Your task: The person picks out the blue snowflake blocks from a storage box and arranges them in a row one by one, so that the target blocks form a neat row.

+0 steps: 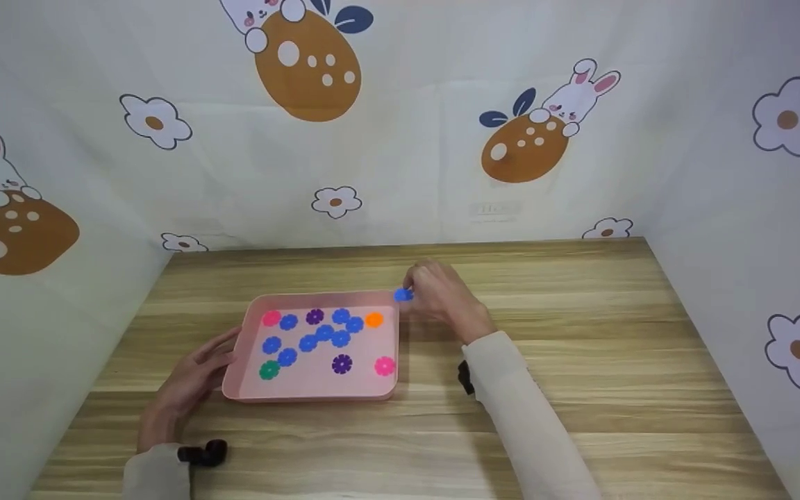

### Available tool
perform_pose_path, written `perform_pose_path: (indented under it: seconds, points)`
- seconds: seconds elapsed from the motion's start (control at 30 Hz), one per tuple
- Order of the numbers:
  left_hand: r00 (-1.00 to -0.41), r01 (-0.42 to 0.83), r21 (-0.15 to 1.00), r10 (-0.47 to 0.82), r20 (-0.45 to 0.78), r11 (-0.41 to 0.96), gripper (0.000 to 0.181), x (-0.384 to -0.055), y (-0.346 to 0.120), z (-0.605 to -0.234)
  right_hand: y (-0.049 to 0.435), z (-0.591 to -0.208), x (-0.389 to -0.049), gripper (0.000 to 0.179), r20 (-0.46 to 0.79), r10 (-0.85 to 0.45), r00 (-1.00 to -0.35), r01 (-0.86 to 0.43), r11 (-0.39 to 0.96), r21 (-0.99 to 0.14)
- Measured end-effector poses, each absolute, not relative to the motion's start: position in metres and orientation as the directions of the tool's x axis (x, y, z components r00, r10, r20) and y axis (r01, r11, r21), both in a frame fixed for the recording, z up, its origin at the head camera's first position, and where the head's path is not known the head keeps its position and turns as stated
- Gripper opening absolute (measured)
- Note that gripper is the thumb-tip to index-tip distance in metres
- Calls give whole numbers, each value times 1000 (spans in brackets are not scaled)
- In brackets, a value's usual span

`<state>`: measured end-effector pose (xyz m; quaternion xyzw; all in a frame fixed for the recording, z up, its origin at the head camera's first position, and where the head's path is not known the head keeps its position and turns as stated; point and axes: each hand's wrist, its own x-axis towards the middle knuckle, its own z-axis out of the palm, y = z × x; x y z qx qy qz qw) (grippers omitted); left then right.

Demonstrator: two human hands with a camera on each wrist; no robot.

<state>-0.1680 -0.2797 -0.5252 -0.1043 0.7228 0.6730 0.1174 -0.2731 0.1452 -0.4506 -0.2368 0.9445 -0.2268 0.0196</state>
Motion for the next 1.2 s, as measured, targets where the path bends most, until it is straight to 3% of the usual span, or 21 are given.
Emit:
perform_pose_path:
  seconds: [0.23,0.5,0.93,1.2]
  points:
    - [-950,-314,947,-20,-313,72,47,-168,-279,-525,182,-469,-278,31,126,-428,-895,-438,788,-434]
    - [-950,-312,948,-10,-312,67,48,-166,-279,-526,207,-490,-282,31,102,-397,-912,-402,820,-407]
    - [-946,-323,944,-8,-323,64,47,-167,-281,-526,207,-496,-289,36,-13,-382,-924,-344,847,-405]
    - [-947,-320,944,-20,-319,78,51,-168,-281,-528,211,-500,-290,30,7,-389,-921,-357,838,-412]
